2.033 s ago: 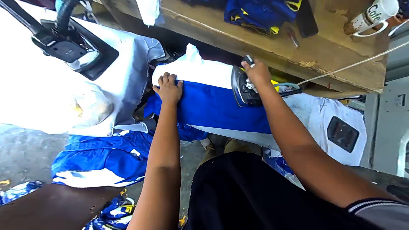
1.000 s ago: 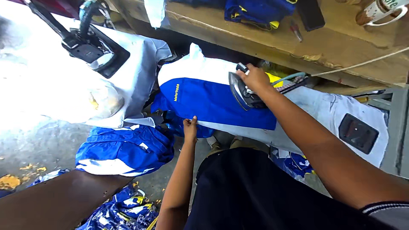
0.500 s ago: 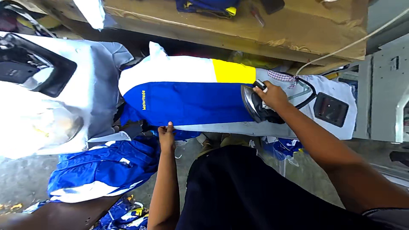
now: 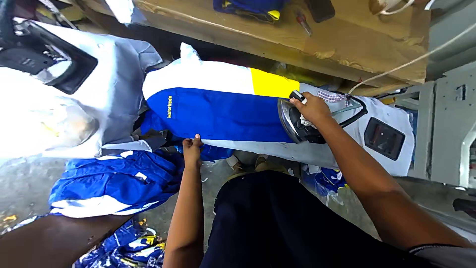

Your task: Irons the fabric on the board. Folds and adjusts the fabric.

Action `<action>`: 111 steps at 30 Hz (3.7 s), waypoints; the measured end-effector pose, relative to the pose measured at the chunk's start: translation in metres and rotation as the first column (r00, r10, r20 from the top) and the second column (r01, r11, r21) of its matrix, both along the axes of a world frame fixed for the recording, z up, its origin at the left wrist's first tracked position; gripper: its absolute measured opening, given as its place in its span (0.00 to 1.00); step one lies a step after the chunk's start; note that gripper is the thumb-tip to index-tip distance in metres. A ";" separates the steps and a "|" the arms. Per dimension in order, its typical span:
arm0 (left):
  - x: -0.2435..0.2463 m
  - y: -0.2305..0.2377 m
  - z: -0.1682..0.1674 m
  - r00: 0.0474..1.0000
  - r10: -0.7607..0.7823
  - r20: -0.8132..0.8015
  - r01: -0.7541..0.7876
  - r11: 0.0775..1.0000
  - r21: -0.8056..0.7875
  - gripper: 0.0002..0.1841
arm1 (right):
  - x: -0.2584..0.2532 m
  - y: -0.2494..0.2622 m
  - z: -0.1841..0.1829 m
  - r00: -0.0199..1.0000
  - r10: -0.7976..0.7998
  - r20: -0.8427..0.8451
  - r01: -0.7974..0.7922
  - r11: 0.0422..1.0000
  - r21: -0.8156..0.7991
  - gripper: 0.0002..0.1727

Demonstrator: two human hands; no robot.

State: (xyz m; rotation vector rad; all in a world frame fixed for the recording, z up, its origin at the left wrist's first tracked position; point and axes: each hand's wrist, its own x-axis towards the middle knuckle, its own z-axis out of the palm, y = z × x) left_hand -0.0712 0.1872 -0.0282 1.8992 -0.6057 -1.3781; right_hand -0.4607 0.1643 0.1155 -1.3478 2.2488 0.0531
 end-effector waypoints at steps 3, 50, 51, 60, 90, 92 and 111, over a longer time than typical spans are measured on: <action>-0.001 0.001 0.001 0.993 0.115 -0.018 -0.115 0.992 -0.045 0.33 | 0.031 0.007 0.003 0.995 0.097 0.030 -0.097 0.995 -0.012 0.33; 0.021 -0.011 -0.015 0.981 0.157 -0.116 -0.168 0.982 -0.091 0.12 | 0.202 -0.136 -0.005 0.964 0.263 0.042 -0.256 0.958 -0.129 0.33; 0.021 -0.010 -0.015 0.980 0.162 -0.113 -0.173 0.981 -0.090 0.11 | 0.207 -0.142 -0.004 0.965 0.258 0.043 -0.250 0.958 -0.138 0.33; 0.021 -0.010 -0.009 0.992 0.120 -0.050 -0.124 0.988 -0.091 0.16 | 0.186 -0.116 -0.003 0.941 0.338 0.014 -0.335 0.937 -0.100 0.36; 0.027 -0.009 -0.007 0.999 0.042 -0.028 -0.045 0.995 -0.086 0.14 | -0.007 0.119 -0.019 0.987 -0.131 -0.092 0.130 0.991 -0.020 0.34; 0.027 -0.008 -0.008 0.998 0.049 -0.025 -0.052 0.994 -0.091 0.14 | -0.034 0.113 -0.022 0.969 -0.220 -0.113 0.217 0.975 -0.045 0.36; 0.024 -0.028 0.042 0.957 0.178 -0.228 -0.225 0.954 -0.200 0.05 | 0.043 0.116 -0.115 0.936 0.325 -0.136 -0.352 0.866 -0.355 0.25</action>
